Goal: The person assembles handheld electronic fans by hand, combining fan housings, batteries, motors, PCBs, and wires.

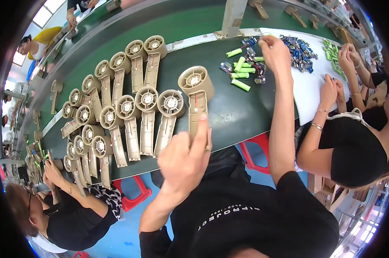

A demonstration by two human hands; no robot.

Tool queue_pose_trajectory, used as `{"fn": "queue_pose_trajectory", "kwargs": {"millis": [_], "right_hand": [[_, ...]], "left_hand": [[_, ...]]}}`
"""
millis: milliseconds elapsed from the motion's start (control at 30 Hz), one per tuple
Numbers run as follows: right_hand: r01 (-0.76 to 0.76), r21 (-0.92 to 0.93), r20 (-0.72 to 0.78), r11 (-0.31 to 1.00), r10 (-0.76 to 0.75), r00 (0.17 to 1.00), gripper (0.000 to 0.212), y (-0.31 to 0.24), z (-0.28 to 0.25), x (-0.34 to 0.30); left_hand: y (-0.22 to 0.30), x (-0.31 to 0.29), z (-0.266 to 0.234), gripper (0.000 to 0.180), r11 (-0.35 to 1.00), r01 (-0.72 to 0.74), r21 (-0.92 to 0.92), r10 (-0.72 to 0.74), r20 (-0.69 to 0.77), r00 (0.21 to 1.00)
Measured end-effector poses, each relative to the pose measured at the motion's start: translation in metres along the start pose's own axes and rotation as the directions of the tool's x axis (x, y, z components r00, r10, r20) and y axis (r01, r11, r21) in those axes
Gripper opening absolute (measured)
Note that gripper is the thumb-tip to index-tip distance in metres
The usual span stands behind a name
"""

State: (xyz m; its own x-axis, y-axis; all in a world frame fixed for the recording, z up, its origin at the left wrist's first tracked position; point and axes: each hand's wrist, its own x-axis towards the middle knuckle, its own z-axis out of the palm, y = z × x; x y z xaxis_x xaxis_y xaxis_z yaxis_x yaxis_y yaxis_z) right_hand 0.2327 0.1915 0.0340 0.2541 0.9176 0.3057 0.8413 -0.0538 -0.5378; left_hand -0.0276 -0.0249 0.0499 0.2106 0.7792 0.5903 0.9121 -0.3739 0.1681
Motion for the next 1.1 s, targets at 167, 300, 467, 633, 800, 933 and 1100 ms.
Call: {"fn": "queue_pose_trajectory", "kwargs": {"millis": [167, 300, 467, 633, 800, 933, 1100], "right_hand": [[-0.051, -0.178, 0.094, 0.983, 0.068, 0.993, 0.036, 0.007, 0.028, 0.038], [-0.006, 0.147, -0.056, 0.989, 0.014, 0.998, 0.033, 0.022, 0.014, 0.038], [-0.132, 0.798, 0.149, 0.588, 0.020, 0.989, 0.026, -0.011, -0.043, -0.002], [-0.311, 0.897, 0.410, 0.316, -0.323, 0.853, 0.032, -0.052, -0.071, -0.067], [-0.459, 0.867, 0.497, 0.196, -0.420, 0.760, 0.034, -0.087, -0.055, -0.127], [-0.138, 0.943, 0.237, 0.303, -0.317, 0.918, 0.031, -0.102, -0.032, -0.168], [0.229, 0.837, -0.021, 0.496, -0.389, 0.921, 0.025, -0.116, -0.032, -0.196]], "left_hand": [[0.022, -0.025, 0.054, 0.049, 0.987, 0.119, -0.109, -0.115, 0.041, 0.992], [0.029, -0.028, 0.052, 0.059, 0.946, 0.179, -0.272, -0.116, 0.232, 0.966], [0.009, -0.004, 0.011, 0.047, 0.881, 0.204, -0.426, -0.078, 0.295, 0.952], [-0.013, 0.027, 0.005, 0.034, 0.832, 0.043, -0.553, -0.109, -0.086, 0.990], [-0.012, 0.027, 0.004, 0.037, 0.519, 0.142, -0.843, -0.272, -0.006, 0.962], [0.003, 0.018, -0.002, 0.042, 0.819, 0.177, -0.545, -0.374, -0.274, 0.886], [0.005, 0.006, 0.002, 0.052, 0.901, 0.094, -0.424, -0.244, -0.317, 0.916]]}}
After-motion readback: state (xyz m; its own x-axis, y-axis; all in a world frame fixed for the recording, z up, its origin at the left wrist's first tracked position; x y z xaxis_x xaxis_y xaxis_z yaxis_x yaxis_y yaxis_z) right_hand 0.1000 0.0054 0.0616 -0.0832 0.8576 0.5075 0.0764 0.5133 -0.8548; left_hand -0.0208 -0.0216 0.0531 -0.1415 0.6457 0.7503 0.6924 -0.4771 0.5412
